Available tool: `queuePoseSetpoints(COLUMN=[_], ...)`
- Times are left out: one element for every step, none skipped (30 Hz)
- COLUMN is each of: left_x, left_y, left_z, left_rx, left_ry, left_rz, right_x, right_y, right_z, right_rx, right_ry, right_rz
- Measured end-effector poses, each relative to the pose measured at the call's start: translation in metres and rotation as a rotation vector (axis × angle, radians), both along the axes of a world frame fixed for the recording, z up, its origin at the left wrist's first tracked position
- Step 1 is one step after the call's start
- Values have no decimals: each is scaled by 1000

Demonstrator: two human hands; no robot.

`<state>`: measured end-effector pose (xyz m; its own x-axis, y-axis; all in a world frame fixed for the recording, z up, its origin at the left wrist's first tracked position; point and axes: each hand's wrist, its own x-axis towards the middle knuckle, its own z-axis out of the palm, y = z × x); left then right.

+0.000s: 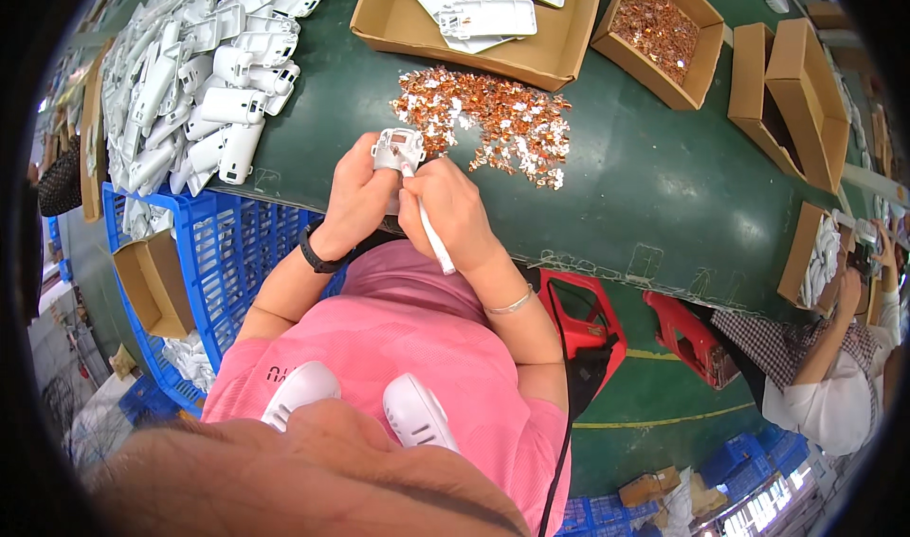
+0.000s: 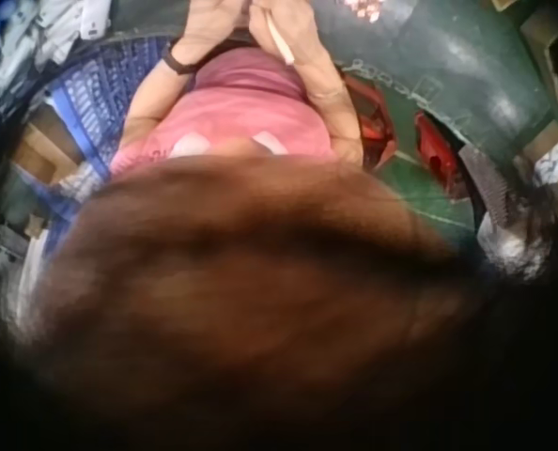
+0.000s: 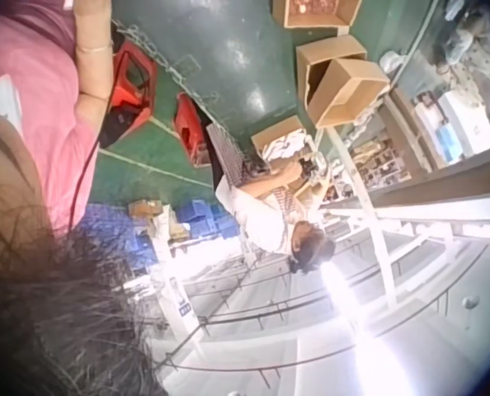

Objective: Manually inserting metal terminals into plastic housings at a factory assembly line workstation.

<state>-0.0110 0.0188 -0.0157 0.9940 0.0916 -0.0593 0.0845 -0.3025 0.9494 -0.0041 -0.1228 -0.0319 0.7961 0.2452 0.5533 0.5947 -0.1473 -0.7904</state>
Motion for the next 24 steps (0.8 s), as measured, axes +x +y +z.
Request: queuePoseSetpoints(left_x=[-2,-3,-5,-6,-5,-2,5,14,28,47,67,90,105,111,115,113,107,99,88,75,62,51,41,30], left_y=[-2,-3,-4,-5,-6,-9,-13,-14,-23,-25,-30,-36,-35,-29,-22,-11,6,22,40,58,80,105,128,147], left_z=[2,2,3,4,7,10,24,19,32,44,39,40,41,46,51,55,60,62,53,54,47,36,30,27], left_rx=[33,89,148,170,165,162,139,218,127,143,85,79,73,154,234,310,398,497,532,677,737,854,924,1078], left_ry=[-60,-123,-189,-248,-248,-247,-291,-389,-487,-552,-595,-656,-716,-789,-857,-845,-939,-920,-863,-853,-794,-754,-697,-614], left_rz=[26,17,12,-3,-23,-68,-151,-224,-185,-235,-188,-149,-115,-95,-73,-60,-30,13,83,142,186,215,216,221], right_x=[0,0,-2,-3,-8,-12,-11,-12,-16,-19,-21,-20,-23,-23,-23,-23,-23,-23,-23,-22,-22,-23,-22,-20], right_y=[2,1,0,-1,-2,-9,-12,-17,-20,-21,-18,-19,-20,-21,-22,-24,-26,-28,-29,-31,-31,-30,-28,-27], right_z=[0,1,2,2,-3,-2,0,-4,-7,-2,-5,-3,-4,-4,-4,-4,-4,-3,-1,-1,-1,-2,-6,-5], right_rx=[41,58,75,65,88,70,57,109,179,220,326,417,442,443,443,445,455,423,387,346,341,333,331,313], right_ry=[48,69,88,90,194,206,94,64,49,57,111,151,294,286,320,354,368,420,470,510,505,502,418,375], right_rz=[-6,1,11,-7,-32,-89,-212,-216,-221,-285,-364,-351,-407,-394,-410,-451,-427,-418,-410,-373,-370,-372,-388,-383])
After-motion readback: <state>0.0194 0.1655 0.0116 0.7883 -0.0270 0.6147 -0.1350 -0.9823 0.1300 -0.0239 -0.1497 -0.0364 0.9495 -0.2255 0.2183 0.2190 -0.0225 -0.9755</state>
